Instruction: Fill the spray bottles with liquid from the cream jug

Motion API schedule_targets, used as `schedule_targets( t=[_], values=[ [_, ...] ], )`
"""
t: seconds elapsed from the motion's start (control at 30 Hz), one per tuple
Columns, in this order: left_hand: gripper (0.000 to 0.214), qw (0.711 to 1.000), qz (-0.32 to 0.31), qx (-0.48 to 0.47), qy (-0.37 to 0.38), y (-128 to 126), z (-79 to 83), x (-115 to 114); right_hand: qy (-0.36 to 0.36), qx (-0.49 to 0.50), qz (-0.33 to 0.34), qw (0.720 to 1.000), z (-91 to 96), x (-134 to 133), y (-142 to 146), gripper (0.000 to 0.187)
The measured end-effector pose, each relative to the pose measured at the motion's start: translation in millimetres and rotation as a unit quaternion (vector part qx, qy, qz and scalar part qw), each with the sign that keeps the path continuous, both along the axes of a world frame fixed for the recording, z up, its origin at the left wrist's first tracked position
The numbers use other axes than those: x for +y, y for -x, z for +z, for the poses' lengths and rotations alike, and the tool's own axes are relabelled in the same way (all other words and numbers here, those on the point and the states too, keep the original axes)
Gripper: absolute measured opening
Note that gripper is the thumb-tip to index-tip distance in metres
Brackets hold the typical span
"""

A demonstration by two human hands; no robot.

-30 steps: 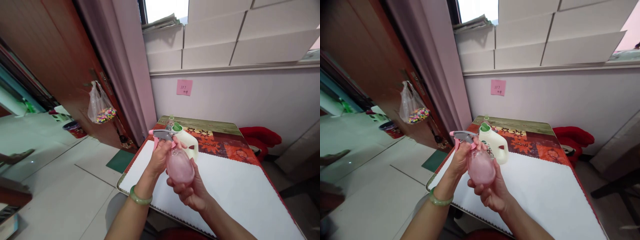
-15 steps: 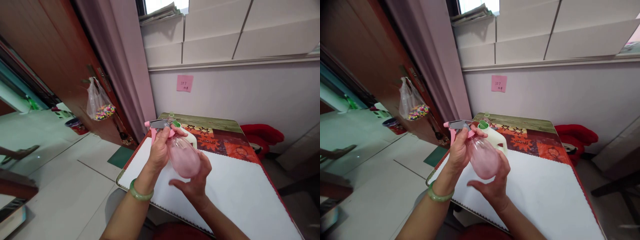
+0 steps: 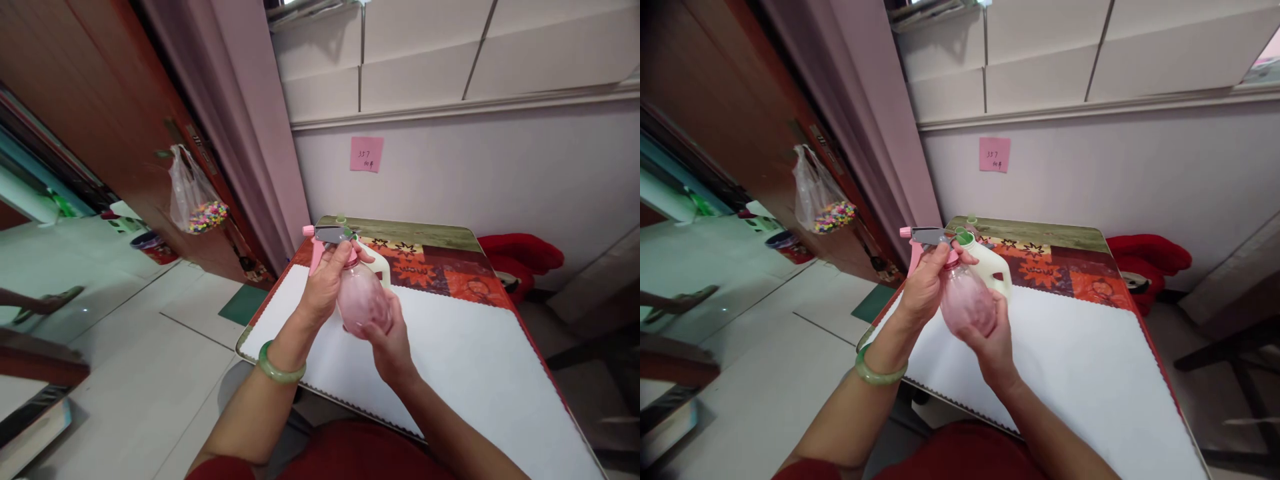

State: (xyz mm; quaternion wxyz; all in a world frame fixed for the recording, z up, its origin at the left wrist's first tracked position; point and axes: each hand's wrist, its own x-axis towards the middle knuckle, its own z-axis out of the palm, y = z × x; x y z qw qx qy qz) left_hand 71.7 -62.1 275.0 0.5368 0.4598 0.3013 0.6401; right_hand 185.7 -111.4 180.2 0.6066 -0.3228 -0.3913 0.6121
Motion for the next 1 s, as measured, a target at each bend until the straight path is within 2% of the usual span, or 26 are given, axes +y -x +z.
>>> schedule_targets(
  t=[0.07,0.1,0.17,0.2,0.27,0.33,0.37,0.47,0.53,0.6,0.67,0.73,0.8,0.9,1.0],
  values=[
    [0.034,1.000,0.018,-0.005,0.009,-4.3,2.7,-0.5,-0.076,-0.084,-0.150,0.982,-5.1,0.8,5.1,0.092],
    [0.033,1.000,0.026,-0.013,0.008,-6.5,4.5,-0.5,-0.102,-0.109,-0.199,0.969,-6.7,2.1,6.6,0.097],
    [0.033,0.999,0.028,-0.037,0.002,-9.9,8.3,0.3,-0.124,-0.102,-0.225,0.961,-6.8,4.3,7.9,0.107],
    [0.032,0.999,0.020,-0.049,-0.001,-10.9,10.1,1.2,-0.120,-0.072,-0.199,0.970,-5.3,4.7,8.0,0.109],
    [0.031,0.998,-0.001,-0.058,-0.008,-11.5,13.1,3.4,-0.082,0.017,-0.090,0.992,-0.5,4.1,7.8,0.107],
    [0.031,0.999,-0.007,-0.047,-0.015,-10.8,15.2,6.3,-0.027,0.092,0.023,0.995,3.2,2.6,6.9,0.099],
    [0.031,0.999,0.000,-0.044,-0.023,-9.9,16.2,7.9,-0.002,0.112,0.058,0.992,3.6,2.2,6.2,0.097],
    [0.032,0.996,0.042,-0.058,-0.058,-0.8,21.1,13.8,0.051,0.132,0.087,0.986,-1.8,3.5,1.3,0.095],
    [0.035,0.991,0.076,-0.086,-0.074,15.2,25.8,18.1,0.060,0.131,0.092,0.985,-8.2,6.4,-4.9,0.092],
    [0.040,0.983,0.113,-0.127,-0.074,41.7,28.5,22.1,0.055,0.124,0.090,0.987,-13.9,10.6,-13.6,0.091],
    [0.042,0.971,0.148,-0.176,-0.062,76.8,24.4,25.3,0.052,0.113,0.080,0.989,-17.6,16.5,-24.3,0.089],
    [0.039,0.956,0.177,-0.229,-0.039,113.9,8.4,27.4,0.053,0.093,0.058,0.993,-18.4,25.1,-35.9,0.084],
    [0.042,0.936,0.208,-0.285,0.004,144.0,-21.6,27.7,0.049,0.069,0.024,0.996,-15.9,37.5,-47.3,0.079],
    [0.045,0.907,0.214,-0.329,0.150,162.0,-87.1,23.0,0.021,0.027,-0.028,0.999,-5.5,62.0,-63.1,0.074],
    [0.040,0.893,0.197,-0.331,0.233,150.3,-155.2,11.7,-0.020,-0.034,-0.047,0.998,10.3,89.2,-75.3,0.071]
  ],
)
